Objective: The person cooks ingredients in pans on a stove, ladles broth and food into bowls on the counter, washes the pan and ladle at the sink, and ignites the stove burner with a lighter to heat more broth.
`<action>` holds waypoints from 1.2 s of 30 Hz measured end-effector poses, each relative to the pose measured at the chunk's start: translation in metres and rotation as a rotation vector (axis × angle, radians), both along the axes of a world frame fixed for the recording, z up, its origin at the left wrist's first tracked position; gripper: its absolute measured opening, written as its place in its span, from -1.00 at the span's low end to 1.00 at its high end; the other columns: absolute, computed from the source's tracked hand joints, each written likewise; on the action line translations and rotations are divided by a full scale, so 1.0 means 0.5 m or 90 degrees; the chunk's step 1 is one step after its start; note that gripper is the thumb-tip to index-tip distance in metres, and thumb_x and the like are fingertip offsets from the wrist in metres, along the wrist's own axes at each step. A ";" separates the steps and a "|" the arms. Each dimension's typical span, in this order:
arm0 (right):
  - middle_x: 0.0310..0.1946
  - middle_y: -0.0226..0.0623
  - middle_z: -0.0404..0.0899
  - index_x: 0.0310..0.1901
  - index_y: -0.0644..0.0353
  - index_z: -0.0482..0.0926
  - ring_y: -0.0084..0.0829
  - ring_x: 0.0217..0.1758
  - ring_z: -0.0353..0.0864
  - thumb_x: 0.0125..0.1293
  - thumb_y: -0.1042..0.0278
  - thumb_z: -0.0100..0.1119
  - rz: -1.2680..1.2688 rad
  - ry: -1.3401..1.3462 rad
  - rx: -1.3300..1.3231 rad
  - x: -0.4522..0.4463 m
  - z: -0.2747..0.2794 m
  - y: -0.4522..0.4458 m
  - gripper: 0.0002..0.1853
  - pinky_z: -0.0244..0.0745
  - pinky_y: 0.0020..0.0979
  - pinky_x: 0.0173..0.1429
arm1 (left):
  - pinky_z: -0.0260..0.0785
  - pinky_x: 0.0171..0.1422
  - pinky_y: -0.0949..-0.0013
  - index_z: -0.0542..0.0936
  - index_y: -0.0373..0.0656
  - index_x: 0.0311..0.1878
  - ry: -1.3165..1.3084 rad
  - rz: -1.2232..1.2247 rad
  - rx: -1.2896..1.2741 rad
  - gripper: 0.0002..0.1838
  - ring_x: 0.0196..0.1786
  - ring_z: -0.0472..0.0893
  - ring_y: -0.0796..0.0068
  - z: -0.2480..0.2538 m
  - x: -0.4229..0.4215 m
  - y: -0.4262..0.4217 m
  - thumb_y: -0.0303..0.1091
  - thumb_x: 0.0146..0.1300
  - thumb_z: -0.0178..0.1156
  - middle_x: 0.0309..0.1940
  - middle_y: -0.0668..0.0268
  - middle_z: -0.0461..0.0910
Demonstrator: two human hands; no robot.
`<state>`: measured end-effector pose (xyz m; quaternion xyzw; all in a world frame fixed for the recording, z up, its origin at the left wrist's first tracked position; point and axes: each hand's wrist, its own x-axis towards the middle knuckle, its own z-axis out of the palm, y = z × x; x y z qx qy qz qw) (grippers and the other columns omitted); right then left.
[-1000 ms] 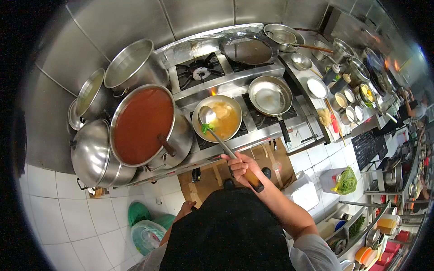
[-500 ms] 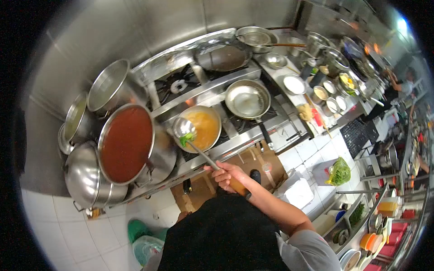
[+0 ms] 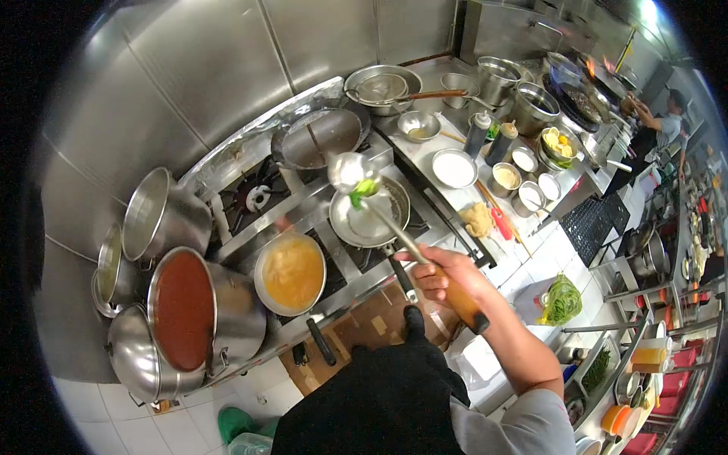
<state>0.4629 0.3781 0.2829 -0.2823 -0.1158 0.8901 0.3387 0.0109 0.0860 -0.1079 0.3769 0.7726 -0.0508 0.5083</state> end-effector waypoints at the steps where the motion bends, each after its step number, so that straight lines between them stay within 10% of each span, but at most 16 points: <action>1: -0.54 -0.65 0.14 0.15 0.32 0.34 -0.81 -0.68 0.10 0.50 0.21 -0.23 -0.021 -0.034 0.015 0.028 0.013 0.012 -0.61 0.12 -0.68 -0.64 | 0.44 -0.18 0.04 0.56 -0.29 -0.32 -0.009 0.009 0.007 -0.64 -0.27 0.62 -0.06 0.014 0.016 0.020 -0.10 0.18 0.13 -0.41 -0.08 0.61; 13: -0.59 -0.62 0.19 0.20 0.39 0.27 -0.81 -0.75 0.13 0.48 0.21 -0.22 -0.243 -0.105 -0.021 0.294 0.049 -0.004 -0.57 0.13 -0.69 -0.75 | 0.43 -0.18 0.04 0.56 -0.31 -0.32 -0.089 -0.147 0.066 -0.65 -0.27 0.62 -0.06 0.203 0.197 0.277 -0.12 0.19 0.14 -0.41 -0.08 0.60; 36: -0.51 -0.55 0.30 0.20 0.27 0.35 -0.79 -0.70 0.21 0.46 0.13 -0.10 -1.100 -0.179 -0.142 -0.054 0.094 -1.167 -0.56 0.20 -0.65 -0.66 | 0.43 -0.17 0.04 0.56 -0.33 -0.31 -0.147 -1.201 0.252 -0.66 -0.27 0.62 -0.06 0.488 0.545 0.314 -0.16 0.21 0.16 -0.43 -0.07 0.60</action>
